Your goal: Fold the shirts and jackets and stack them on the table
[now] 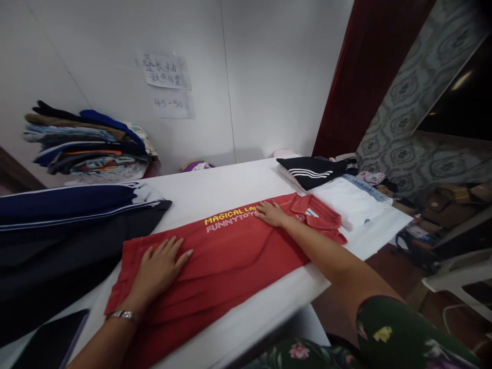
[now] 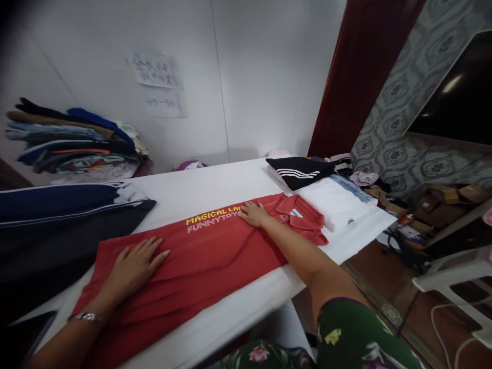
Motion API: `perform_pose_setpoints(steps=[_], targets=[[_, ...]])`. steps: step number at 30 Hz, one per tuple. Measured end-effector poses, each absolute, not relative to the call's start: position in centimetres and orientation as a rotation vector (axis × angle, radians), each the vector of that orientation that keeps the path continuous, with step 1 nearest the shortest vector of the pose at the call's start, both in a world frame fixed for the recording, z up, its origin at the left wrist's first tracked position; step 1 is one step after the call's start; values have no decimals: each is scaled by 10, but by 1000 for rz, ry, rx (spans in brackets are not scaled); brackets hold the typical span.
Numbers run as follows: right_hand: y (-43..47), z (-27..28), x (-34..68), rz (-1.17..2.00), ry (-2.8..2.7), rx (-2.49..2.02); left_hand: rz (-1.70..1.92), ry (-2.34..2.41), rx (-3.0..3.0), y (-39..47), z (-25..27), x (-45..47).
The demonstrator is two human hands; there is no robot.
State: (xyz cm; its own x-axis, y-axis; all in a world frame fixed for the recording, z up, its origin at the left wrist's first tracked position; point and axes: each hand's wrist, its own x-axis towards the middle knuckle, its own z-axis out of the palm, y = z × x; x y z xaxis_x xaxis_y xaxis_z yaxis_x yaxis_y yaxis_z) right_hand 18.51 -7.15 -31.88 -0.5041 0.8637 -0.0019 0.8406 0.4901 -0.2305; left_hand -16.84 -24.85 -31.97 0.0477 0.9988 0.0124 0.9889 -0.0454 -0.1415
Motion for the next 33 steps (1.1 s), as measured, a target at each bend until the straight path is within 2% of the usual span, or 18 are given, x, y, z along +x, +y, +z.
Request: perform_pose_setpoints(steps=[8, 11, 17, 33], targets=[[-81, -325, 181, 300, -2635, -1551, -6, -2440, -2185, -226, -289, -173], [-82, -325, 181, 297, -2622, -1554, -101, -2412, -2120, -203, -279, -175], [-83, -326, 183, 310, -2608, -1533, -73, -2324, -2089, -170, -288, -172], [-82, -327, 183, 291, -2618, -1563, -222, -2091, -2307, -176, -299, -177]])
